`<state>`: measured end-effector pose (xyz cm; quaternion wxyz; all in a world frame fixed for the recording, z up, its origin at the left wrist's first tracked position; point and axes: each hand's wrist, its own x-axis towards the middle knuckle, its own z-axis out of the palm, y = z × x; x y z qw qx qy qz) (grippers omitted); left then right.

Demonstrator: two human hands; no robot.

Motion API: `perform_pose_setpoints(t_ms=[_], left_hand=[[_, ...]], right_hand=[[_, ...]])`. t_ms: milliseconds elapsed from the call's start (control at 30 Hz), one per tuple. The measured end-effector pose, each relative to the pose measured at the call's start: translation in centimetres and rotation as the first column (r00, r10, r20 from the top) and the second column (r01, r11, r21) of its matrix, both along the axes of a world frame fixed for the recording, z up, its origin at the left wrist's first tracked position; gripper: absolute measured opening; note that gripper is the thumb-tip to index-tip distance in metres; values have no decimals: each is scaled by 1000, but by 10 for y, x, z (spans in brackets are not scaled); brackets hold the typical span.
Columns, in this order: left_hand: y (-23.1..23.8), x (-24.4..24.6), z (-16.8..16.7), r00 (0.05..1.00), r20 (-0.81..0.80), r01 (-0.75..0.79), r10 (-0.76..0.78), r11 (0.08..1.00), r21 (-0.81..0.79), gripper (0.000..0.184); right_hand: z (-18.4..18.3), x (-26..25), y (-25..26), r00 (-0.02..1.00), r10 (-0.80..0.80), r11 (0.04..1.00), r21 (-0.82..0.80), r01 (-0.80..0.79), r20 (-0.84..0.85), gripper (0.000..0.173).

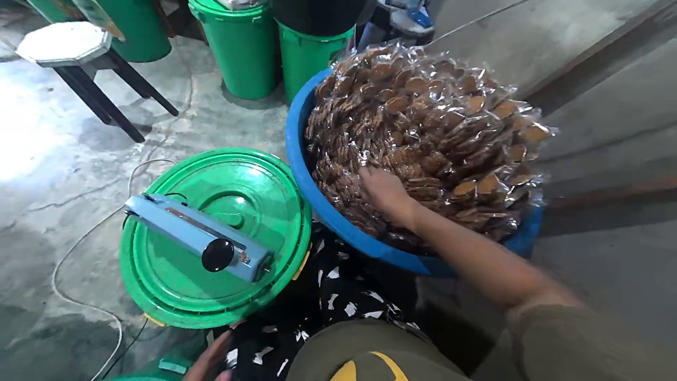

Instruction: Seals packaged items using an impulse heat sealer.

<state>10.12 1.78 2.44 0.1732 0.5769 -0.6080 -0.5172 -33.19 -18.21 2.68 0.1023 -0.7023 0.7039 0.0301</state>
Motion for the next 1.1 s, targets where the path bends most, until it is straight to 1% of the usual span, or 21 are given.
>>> perform_pose_setpoints(t_ms=[33,67,100,133,167,200,233,300,367,433,467,500,600,667,733,800,867,933,1000,1067,1100], left_hand=[[-11,-22,-1,989,-138,43,-51,997,-58,56],[-22,-44,-2,954,-289,55,-77,995,-84,64],[-31,-65,-5,892,-446,43,-70,997,-71,81],[-40,-86,-8,817,-576,13,-22,1000,-19,96],[-49,-103,-11,753,-655,-42,60,998,43,105],[-55,-116,-14,702,-692,-128,168,986,110,106],[-59,-125,-18,668,-687,-239,286,957,167,97],[-61,-133,-30,548,-663,-483,509,840,246,61],[-59,-130,-39,476,-614,-645,630,725,243,42],[-53,-116,-42,556,-545,-666,628,729,160,47],[-52,-108,-40,603,-500,-651,621,746,141,51],[-54,-103,-36,624,-462,-643,631,750,155,54],[-74,-87,-40,625,-403,-693,669,713,109,57],[-92,-73,-53,598,-398,-756,695,654,6,60],[-112,-58,-60,563,-402,-796,722,605,-28,61],[-131,-44,-55,554,-387,-805,737,593,-21,64],[-147,-32,-51,557,-358,-811,750,584,-37,65],[-158,-21,-50,576,-313,-804,755,593,-48,66],[-163,-13,-50,595,-268,-791,758,611,-30,67],[-161,-9,-52,575,-265,-799,774,601,23,64],[-158,-7,-54,537,-278,-820,796,570,48,62]], right_hand=[[8,9,8,986,-47,981,-178,76,159,47],[14,23,17,940,-30,924,-350,156,341,51],[18,45,30,855,25,867,-438,240,519,51],[18,72,46,742,110,840,-461,287,662,48],[14,99,63,612,193,861,-432,270,767,42],[9,123,80,482,250,907,-377,187,840,39],[6,141,95,388,264,950,-307,52,883,40],[2,159,108,311,187,969,-122,-215,932,47],[8,167,106,286,-73,932,168,-322,956,46],[16,178,95,256,-395,839,460,-290,882,34],[12,185,87,271,-459,815,522,-252,846,29],[5,193,78,307,-463,813,536,-227,832,26],[-7,215,40,498,-292,883,430,-187,817,28],[-8,228,9,506,-224,930,337,-143,833,29],[4,236,-16,447,-168,952,262,-157,879,30],[30,245,-28,494,7,927,180,-330,870,34],[50,260,-23,651,326,797,171,-579,686,48],[54,278,-4,743,521,699,289,-653,419,70],[42,288,8,789,546,716,332,-615,283,79],[30,288,14,802,540,760,263,-595,253,73],[24,286,16,799,543,770,227,-597,258,69]])
